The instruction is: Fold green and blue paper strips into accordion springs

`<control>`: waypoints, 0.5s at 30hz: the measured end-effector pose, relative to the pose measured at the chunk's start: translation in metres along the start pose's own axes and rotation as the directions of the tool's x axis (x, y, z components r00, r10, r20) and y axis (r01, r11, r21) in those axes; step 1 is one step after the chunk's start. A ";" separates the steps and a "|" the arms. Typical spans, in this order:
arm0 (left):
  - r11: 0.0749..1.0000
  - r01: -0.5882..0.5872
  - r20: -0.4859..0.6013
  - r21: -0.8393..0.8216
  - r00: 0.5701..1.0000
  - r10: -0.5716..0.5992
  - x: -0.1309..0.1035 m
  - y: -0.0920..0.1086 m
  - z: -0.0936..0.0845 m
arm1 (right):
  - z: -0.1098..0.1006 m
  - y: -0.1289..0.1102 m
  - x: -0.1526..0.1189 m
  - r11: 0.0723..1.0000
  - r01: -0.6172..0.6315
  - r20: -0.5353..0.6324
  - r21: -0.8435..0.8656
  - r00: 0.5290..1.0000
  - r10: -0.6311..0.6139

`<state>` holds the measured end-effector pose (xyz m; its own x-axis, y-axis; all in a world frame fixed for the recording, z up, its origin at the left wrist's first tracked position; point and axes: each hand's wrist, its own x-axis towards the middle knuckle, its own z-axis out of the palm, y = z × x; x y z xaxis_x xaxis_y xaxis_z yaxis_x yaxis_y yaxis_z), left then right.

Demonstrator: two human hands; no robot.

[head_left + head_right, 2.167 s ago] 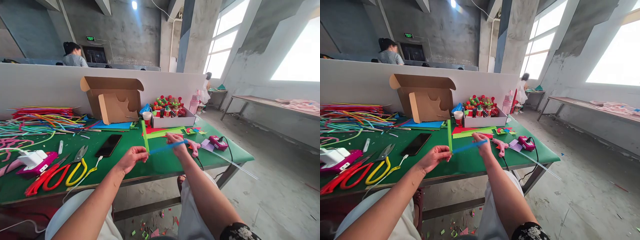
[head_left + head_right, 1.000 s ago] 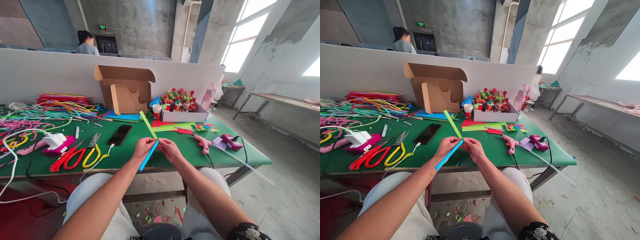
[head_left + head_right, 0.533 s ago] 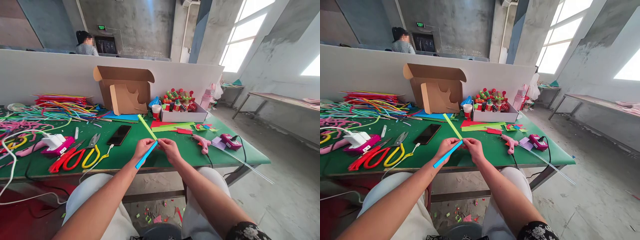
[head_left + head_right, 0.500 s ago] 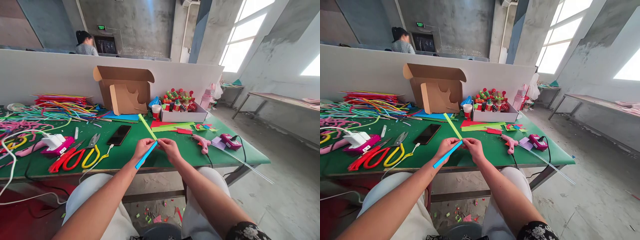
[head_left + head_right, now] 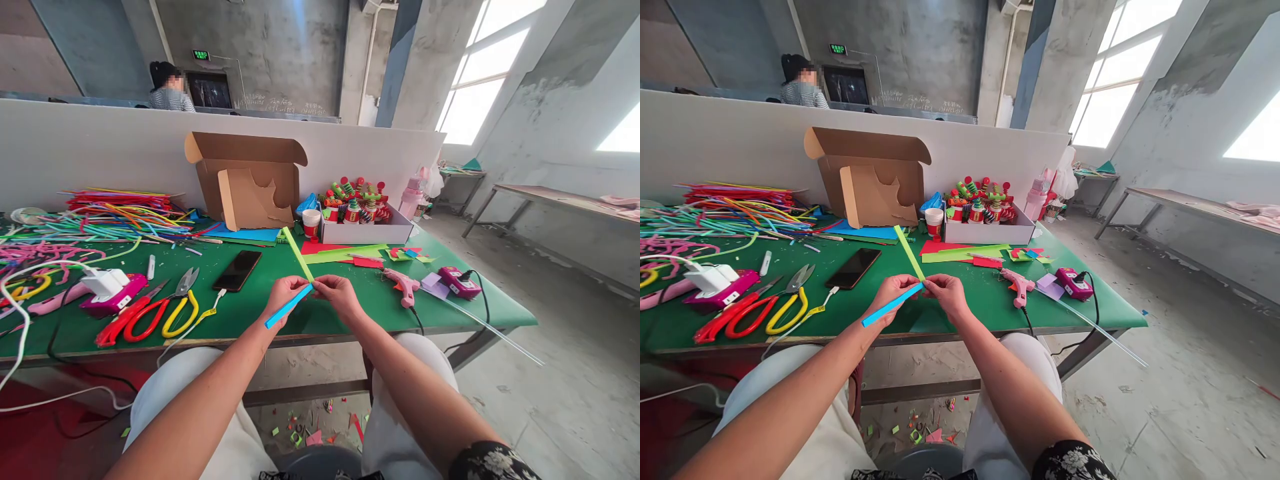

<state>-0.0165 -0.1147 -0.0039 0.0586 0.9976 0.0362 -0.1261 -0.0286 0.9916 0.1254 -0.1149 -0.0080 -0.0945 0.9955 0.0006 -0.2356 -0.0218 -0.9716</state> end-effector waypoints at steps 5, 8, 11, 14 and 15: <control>0.994 0.016 -0.018 -0.108 1.000 -0.018 0.000 0.002 0.003 | -0.001 -0.006 0.000 0.990 -0.048 0.053 0.129 0.998 0.041; 0.983 0.022 0.008 -0.182 1.000 -0.021 0.000 0.000 0.004 | 0.001 -0.008 0.000 0.981 -0.015 -0.004 0.194 1.000 0.016; 0.974 0.046 0.053 -0.223 0.998 -0.035 -0.002 -0.001 0.005 | 0.004 -0.008 -0.002 0.983 0.030 -0.055 0.184 0.998 -0.020; 0.966 0.036 0.055 -0.255 0.998 -0.023 -0.003 0.000 0.008 | 0.008 -0.005 -0.004 0.988 0.073 -0.071 0.137 0.995 -0.064; 0.963 0.023 0.040 -0.267 0.999 -0.012 -0.004 0.000 0.009 | 0.009 -0.004 -0.004 0.989 0.081 -0.071 0.126 0.995 -0.072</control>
<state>-0.0080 -0.1191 -0.0030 0.0994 0.9946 0.0289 -0.3846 0.0116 0.9230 0.1182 -0.1200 -0.0024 -0.0086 0.9985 0.0541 -0.3626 0.0473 -0.9307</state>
